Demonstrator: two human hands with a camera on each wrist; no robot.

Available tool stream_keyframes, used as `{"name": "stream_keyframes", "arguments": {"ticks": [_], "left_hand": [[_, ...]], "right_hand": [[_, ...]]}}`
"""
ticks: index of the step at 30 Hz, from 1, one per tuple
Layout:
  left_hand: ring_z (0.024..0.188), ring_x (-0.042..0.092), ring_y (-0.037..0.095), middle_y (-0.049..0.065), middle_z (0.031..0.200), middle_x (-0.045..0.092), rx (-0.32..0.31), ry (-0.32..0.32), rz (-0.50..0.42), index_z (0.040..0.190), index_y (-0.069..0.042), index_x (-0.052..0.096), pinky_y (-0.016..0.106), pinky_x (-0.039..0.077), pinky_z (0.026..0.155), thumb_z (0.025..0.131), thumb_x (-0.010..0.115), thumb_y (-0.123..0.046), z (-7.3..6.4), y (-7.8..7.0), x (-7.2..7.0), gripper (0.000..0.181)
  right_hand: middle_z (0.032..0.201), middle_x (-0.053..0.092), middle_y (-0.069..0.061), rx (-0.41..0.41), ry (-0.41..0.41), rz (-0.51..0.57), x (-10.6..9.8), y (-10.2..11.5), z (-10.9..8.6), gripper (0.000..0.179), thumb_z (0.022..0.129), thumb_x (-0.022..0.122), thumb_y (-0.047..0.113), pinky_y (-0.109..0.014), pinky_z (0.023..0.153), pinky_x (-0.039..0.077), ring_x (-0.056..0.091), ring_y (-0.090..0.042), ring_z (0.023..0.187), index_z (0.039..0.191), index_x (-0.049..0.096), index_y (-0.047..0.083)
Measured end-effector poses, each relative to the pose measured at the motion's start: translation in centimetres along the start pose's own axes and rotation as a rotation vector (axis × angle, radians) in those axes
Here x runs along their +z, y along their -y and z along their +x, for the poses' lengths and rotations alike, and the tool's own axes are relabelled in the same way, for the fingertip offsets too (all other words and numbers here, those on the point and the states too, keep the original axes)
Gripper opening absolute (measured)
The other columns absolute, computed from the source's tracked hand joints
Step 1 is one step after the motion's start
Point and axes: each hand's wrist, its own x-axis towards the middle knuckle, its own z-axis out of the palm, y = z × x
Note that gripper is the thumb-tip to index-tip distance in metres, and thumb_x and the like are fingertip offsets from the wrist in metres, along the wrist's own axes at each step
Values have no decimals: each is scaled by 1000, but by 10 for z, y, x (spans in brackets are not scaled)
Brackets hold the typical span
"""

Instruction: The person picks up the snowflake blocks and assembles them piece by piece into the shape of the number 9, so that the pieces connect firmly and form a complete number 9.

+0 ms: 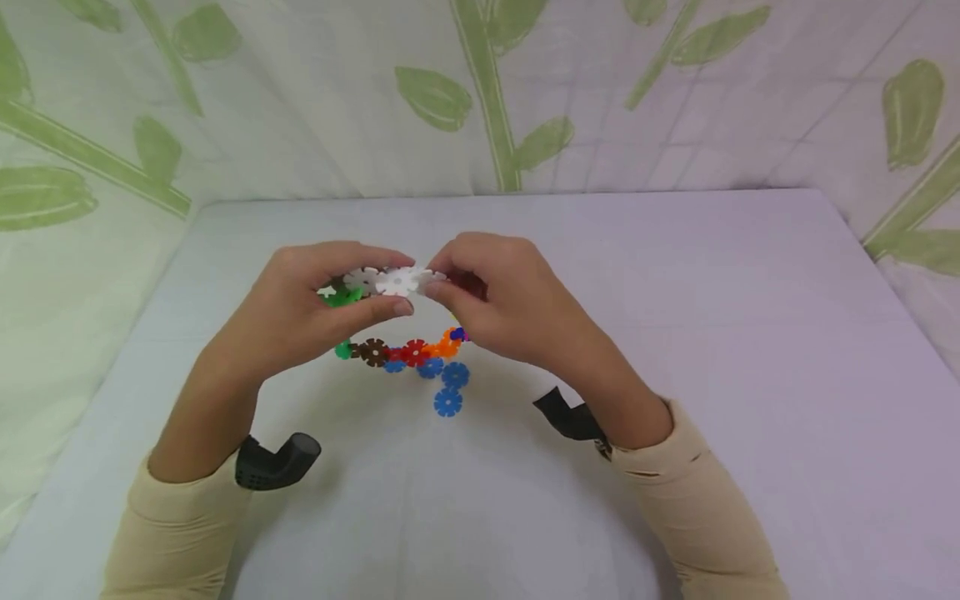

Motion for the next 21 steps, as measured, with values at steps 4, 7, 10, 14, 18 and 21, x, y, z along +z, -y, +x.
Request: {"name": "stream_keyframes", "arguments": {"ticks": [4,7,10,14,18,21], "left_hand": [[82,63,8,0,101,72,78,9,-36,119,-5,73,29,55,69,82,84,-15,0,3,2,40],[77,61,7,-1,95,71,142,23,-41,118,-3,73,28,54,67,80,86,-12,0,5,1,41],[78,61,7,-1,96,71,152,30,-18,118,-4,73,28,54,68,82,85,-15,0,4,-3,40],[81,61,8,0,102,70,121,4,15,119,-6,72,28,54,65,86,82,-17,-1,3,-9,36],[82,59,9,-1,101,66,104,-44,-4,116,-8,73,30,53,61,87,79,-14,-2,2,-13,31],[88,57,11,-2,100,65,82,-48,-14,113,-11,75,32,52,64,86,79,-15,0,2,-13,28]], "right_hand": [[75,60,5,-15,-27,-28,3,4,1,7,87,74,-2,-24,64,50,54,-6,67,89,70,4],[75,60,6,-14,-32,-18,4,7,1,9,86,75,-3,-24,65,51,55,-6,67,87,70,4],[77,62,5,-11,-23,-20,6,7,2,8,87,75,-2,-25,66,52,56,-6,69,90,71,3],[85,64,3,17,2,65,3,0,7,21,86,77,-2,-26,68,54,59,-9,74,105,69,0],[91,64,-10,105,-34,289,-8,-21,8,28,88,70,-8,-28,66,54,61,-22,77,116,64,-5],[94,64,-17,240,-82,355,-11,-45,9,21,94,64,-3,-29,63,53,60,-28,76,114,65,-5]]}}
